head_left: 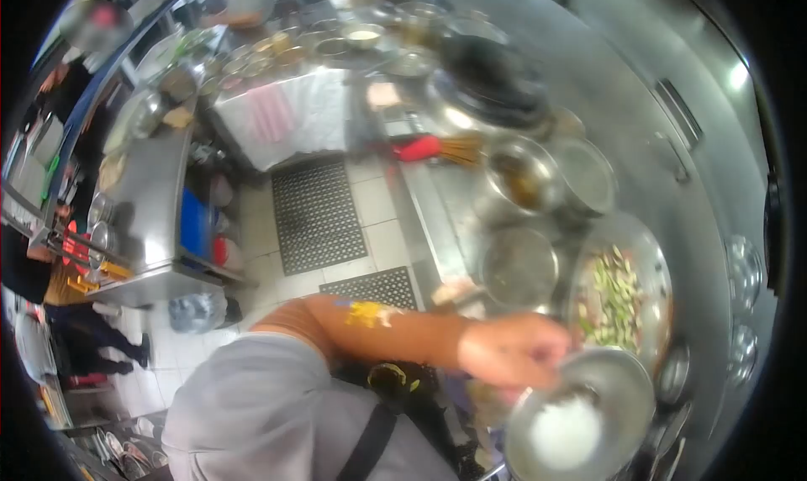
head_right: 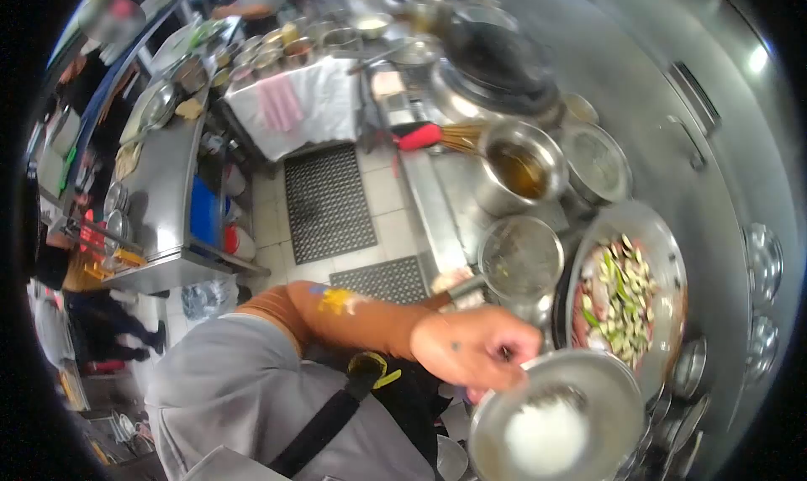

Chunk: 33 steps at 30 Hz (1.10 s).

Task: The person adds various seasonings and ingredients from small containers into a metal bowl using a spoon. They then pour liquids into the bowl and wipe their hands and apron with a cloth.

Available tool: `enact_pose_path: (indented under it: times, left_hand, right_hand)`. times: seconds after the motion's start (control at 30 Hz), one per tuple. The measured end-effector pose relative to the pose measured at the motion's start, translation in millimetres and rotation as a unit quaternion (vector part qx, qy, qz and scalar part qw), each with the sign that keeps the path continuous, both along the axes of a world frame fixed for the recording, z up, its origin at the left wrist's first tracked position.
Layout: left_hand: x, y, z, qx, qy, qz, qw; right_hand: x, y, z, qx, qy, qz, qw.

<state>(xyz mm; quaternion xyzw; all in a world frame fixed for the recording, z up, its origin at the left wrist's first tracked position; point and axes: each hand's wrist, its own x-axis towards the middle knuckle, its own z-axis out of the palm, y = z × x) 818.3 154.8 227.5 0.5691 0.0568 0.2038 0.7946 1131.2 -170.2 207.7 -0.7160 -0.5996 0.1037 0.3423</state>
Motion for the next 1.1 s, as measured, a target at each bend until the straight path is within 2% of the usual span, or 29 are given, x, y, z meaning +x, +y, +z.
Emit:
enact_pose_path:
  times: [0.1, 0.17, 0.23, 0.3, 0.37, 0.43, 0.5, 0.63, 0.73, 0.8, 0.9, 0.93, 1.0, 1.03, 1.1]
  left_hand:
    - [-123, 44, -10, -0.028, 0.03, 0.094, 0.995]
    - [-197, 60, -13, -0.052, 0.088, 0.186, 0.977]
    - [-261, 68, -23, -0.065, 0.109, 0.285, 0.95]
    - [-310, 69, -40, -0.08, 0.106, 0.39, 0.911]
    - [-353, 65, -55, -0.091, 0.113, 0.484, 0.863]
    - [-389, 62, -72, -0.135, 0.115, 0.57, 0.803]
    - [-419, 61, -79, -0.155, 0.107, 0.63, 0.754]
    - [-481, 78, -95, -0.188, 0.062, 0.727, 0.658]
    - [-523, 111, -99, -0.181, 0.102, 0.775, 0.597]
    - [-548, 140, -105, -0.188, 0.077, 0.794, 0.573]
    - [-587, 181, -111, -0.205, 0.06, 0.82, 0.53]
    - [-601, 193, -115, -0.201, 0.051, 0.828, 0.522]
    - [-625, 212, -116, -0.213, 0.056, 0.843, 0.49]
    - [-635, 221, -111, -0.219, 0.07, 0.853, 0.468]
    - [-654, 235, -110, -0.207, 0.036, 0.876, 0.434]
  right_hand:
    - [-59, 99, -18, -0.126, 0.181, 0.136, 0.966]
    - [-107, 176, -41, -0.169, 0.357, 0.158, 0.905]
    - [-183, 255, -54, -0.048, 0.392, 0.208, 0.895]
    - [-230, 316, -50, -0.125, 0.37, 0.264, 0.882]
    - [-282, 364, -46, -0.216, 0.382, 0.238, 0.867]
    - [-330, 411, -50, -0.274, 0.353, 0.232, 0.864]
    - [-375, 456, -54, -0.301, 0.36, 0.275, 0.839]
    - [-467, 547, -67, -0.267, 0.329, 0.355, 0.833]
    - [-516, 618, -76, -0.226, 0.309, 0.404, 0.831]
    - [-545, 673, -87, -0.226, 0.318, 0.421, 0.819]
    - [-601, 760, -74, -0.2, 0.294, 0.44, 0.824]
    - [-624, 793, -71, -0.165, 0.228, 0.457, 0.844]
    - [-697, 841, -37, -0.105, 0.231, 0.498, 0.829]
    - [-731, 873, -32, -0.009, 0.132, 0.542, 0.83]
    - [-812, 926, -21, 0.098, 0.112, 0.594, 0.791]
